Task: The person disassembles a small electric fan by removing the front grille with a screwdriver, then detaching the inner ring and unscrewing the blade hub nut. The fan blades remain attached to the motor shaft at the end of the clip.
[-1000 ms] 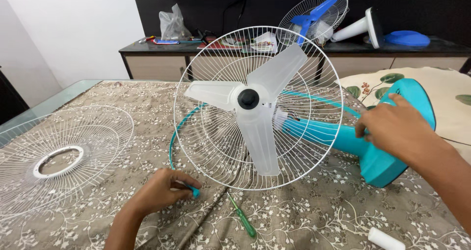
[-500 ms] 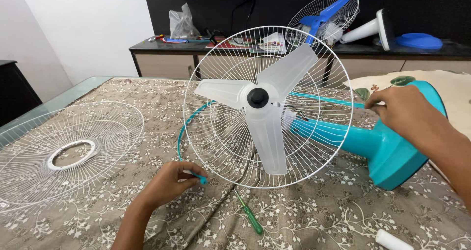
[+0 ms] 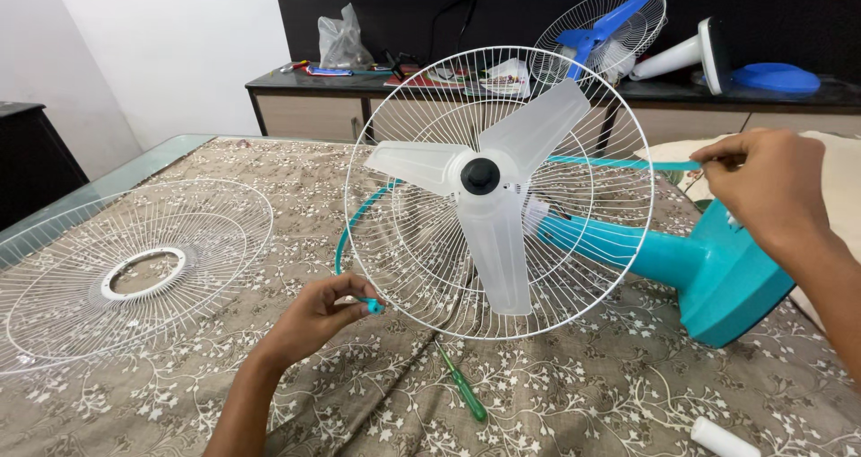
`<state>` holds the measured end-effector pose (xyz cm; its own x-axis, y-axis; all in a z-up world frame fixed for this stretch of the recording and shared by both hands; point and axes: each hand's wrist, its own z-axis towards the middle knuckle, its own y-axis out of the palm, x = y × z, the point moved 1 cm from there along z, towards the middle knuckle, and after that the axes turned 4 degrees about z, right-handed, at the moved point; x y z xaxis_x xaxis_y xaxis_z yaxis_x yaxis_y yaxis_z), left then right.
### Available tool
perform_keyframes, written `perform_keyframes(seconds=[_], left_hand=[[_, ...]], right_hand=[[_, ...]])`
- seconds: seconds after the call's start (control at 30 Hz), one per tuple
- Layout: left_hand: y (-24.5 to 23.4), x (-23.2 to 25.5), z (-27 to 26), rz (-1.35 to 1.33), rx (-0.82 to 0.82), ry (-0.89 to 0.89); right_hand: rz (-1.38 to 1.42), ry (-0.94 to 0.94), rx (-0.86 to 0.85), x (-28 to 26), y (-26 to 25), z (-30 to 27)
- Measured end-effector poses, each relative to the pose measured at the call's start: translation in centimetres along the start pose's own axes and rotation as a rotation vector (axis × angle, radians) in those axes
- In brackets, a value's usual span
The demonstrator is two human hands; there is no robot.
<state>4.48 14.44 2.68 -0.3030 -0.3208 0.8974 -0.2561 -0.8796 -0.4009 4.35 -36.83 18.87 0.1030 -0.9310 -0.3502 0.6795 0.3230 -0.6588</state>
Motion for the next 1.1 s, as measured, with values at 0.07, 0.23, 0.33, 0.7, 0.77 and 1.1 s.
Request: perform_keyframes(seconds=[0.07, 0.23, 0.33, 0.7, 0.77, 1.1], left_hand=[[-0.2, 0.0, -0.1, -0.005, 0.004, 0.006], [0.0, 0.1, 0.0, 0.025, 0.010, 0.024], [0.1, 0.5, -0.1, 0.047, 0.048, 0.034], [-1.5, -0.4, -0.6, 0.189, 0.216, -0.031], [-1.6, -0.6, -1.1, 0.157, 0.189, 0.010], [2.3, 1.7, -0.3, 0.032, 0.011, 0.189]], right_hand=[[0.073, -0.186, 0.120, 0.3, -0.3, 0.3], [0.021, -0.489, 0.397, -0.2, -0.6, 1.6], [0.082, -0.607, 0.446, -2.3, -1.0, 2.5], [0.127, -1.015, 0.512, -16.2, -1.7, -2.3], [0.176, -1.075, 0.440, -17.1, -0.6, -4.9], [0.385, -1.014, -0.196, -16.3, 8.8, -16.3]])
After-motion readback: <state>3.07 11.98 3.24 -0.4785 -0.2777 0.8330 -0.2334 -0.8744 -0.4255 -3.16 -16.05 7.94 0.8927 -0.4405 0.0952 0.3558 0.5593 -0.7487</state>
